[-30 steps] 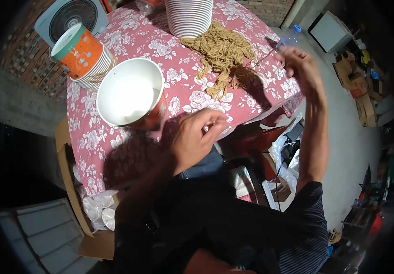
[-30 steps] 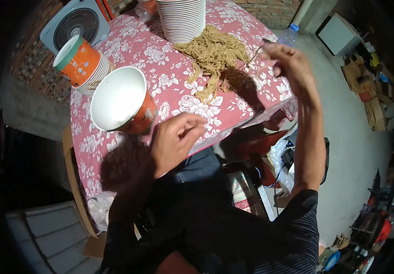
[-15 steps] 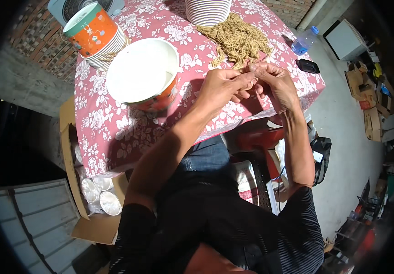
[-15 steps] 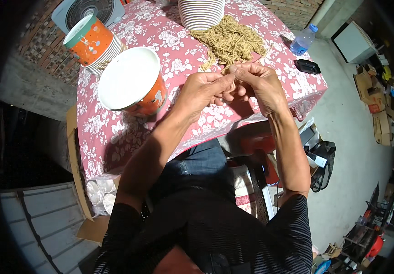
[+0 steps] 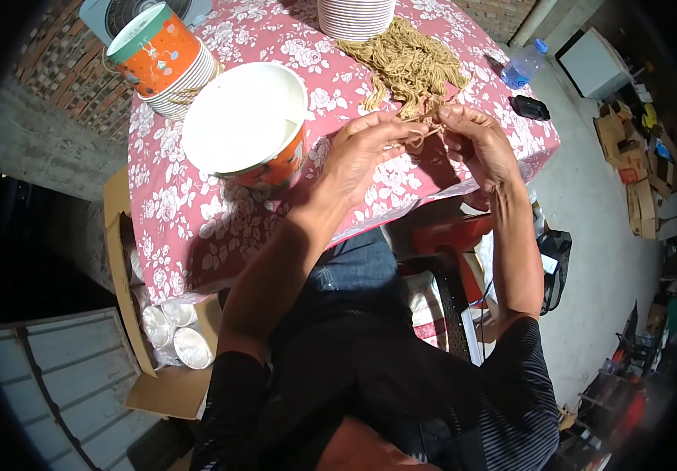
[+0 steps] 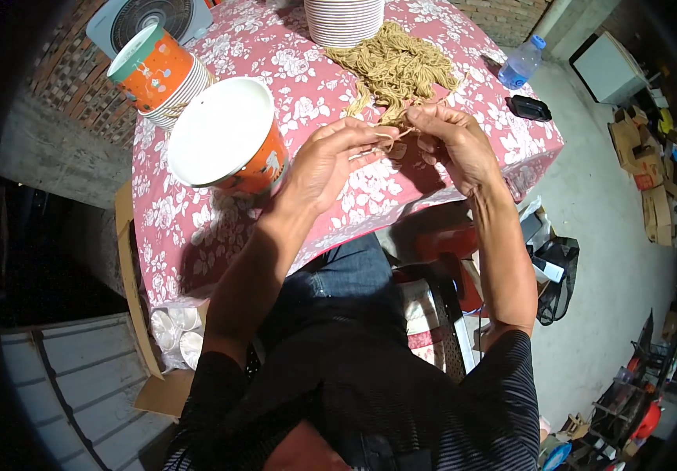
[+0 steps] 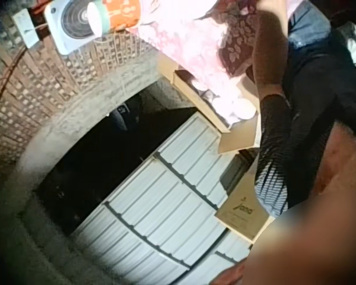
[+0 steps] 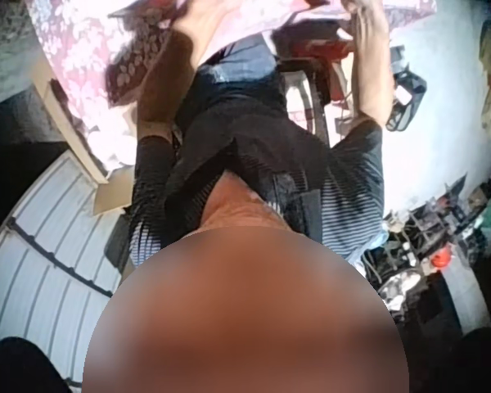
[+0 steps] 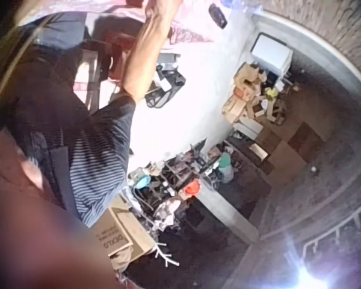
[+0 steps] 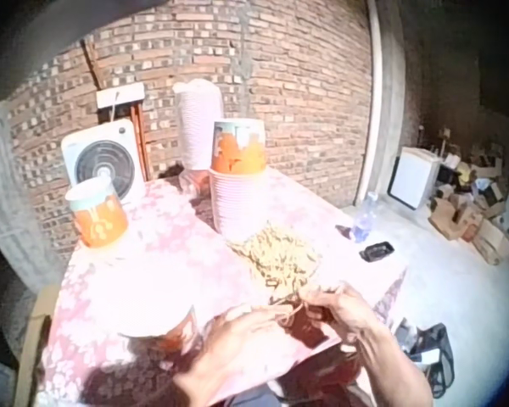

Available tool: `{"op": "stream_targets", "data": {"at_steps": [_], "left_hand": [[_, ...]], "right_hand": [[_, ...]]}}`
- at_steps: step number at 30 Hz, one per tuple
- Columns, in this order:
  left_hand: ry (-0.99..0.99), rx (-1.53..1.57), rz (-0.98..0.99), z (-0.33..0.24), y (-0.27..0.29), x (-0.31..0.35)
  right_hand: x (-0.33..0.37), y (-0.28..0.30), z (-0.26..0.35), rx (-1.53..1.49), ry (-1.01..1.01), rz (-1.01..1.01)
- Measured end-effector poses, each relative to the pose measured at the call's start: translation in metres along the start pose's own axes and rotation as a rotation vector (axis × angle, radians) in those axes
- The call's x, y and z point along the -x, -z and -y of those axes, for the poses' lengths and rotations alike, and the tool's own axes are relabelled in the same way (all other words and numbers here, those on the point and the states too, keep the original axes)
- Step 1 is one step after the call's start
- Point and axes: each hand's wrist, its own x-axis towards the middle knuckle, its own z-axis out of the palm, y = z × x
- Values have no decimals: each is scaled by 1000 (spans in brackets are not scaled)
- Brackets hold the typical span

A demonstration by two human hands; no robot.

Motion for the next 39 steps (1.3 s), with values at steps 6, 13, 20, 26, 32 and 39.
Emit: {"op": "stream_targets", "data": {"at_steps": [6,13,20,26,32,39], "left_hand": [[-117,222,-74,-8,13,21],[-228,240,103,-4,45,83],[-72,-101,23,-45,41,132],[-94,-28,-58,-106,20,188],[-7,-311,-331,-109,20,182],[-391,-44,103,-112,43,180]], "right_hand": [[-22,34,0,130,41,-2],[-139,149,0,606,271,-563],[-142,102,14,1464,483,-653],[-164,142,7,1718,334,-710],[-70,0,12,873,510,-132],[-8,-60,-36,940,679,634]]}}
